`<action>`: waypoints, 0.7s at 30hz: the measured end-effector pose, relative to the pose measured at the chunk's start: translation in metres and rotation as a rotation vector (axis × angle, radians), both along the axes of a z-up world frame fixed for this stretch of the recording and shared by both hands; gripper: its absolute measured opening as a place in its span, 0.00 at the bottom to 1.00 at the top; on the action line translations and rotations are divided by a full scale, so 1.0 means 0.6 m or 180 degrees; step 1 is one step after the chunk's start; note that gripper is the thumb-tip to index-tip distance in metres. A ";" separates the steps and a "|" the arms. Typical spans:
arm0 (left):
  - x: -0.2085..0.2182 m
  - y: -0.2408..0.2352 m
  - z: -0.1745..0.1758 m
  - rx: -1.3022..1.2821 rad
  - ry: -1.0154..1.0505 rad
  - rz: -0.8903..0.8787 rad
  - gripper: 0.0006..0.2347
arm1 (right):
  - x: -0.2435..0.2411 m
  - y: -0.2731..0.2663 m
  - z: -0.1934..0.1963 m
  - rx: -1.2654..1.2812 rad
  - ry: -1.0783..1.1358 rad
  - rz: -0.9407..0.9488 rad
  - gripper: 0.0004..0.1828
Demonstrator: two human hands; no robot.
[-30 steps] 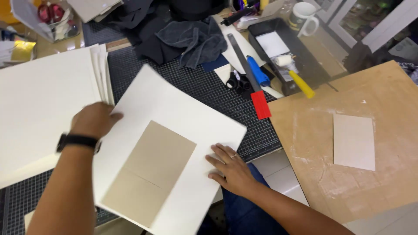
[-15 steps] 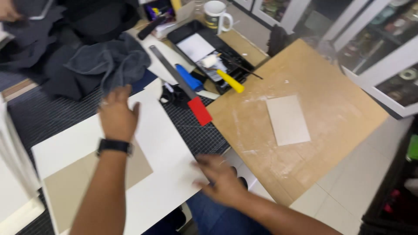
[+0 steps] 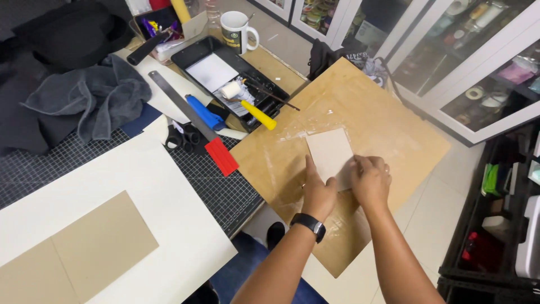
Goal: Applying glue to cardboard pieces and mounting them onto paper to create book covers
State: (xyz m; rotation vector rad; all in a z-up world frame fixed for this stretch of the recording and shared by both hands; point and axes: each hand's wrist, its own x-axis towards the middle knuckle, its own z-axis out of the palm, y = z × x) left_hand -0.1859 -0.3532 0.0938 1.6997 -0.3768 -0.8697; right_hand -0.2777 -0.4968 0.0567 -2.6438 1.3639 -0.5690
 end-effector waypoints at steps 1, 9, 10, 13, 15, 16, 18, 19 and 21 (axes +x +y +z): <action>-0.004 -0.012 -0.005 0.0007 0.0007 -0.0008 0.39 | -0.002 -0.007 -0.002 0.0007 0.0007 -0.0008 0.16; 0.019 0.035 0.050 -0.0316 0.0338 0.0664 0.62 | -0.003 0.065 0.134 0.1762 -0.0998 0.0237 0.22; 0.019 0.048 0.081 -0.0311 0.0341 0.0667 0.62 | -0.004 0.079 0.153 0.1768 -0.0994 0.0238 0.22; 0.023 0.084 0.146 0.0017 0.0158 0.0379 0.65 | -0.008 0.116 0.192 0.2002 -0.1127 0.0378 0.24; 0.030 0.099 0.152 0.0339 0.0109 0.0197 0.68 | -0.012 0.129 0.193 0.2170 -0.1121 0.0590 0.23; 0.031 0.104 0.151 0.0341 0.0108 0.0217 0.68 | -0.009 0.140 0.205 0.2176 -0.1116 0.0609 0.23; 0.033 0.117 0.151 0.0390 0.0181 0.0164 0.68 | -0.005 0.166 0.228 0.2399 -0.1329 0.0737 0.23; 0.032 0.126 0.145 0.0390 0.0182 0.0181 0.68 | -0.007 0.162 0.205 0.2402 -0.1322 0.0752 0.23; 0.033 0.144 0.135 -0.0122 0.0368 0.0458 0.67 | -0.006 0.153 0.161 0.3023 -0.2125 0.1118 0.21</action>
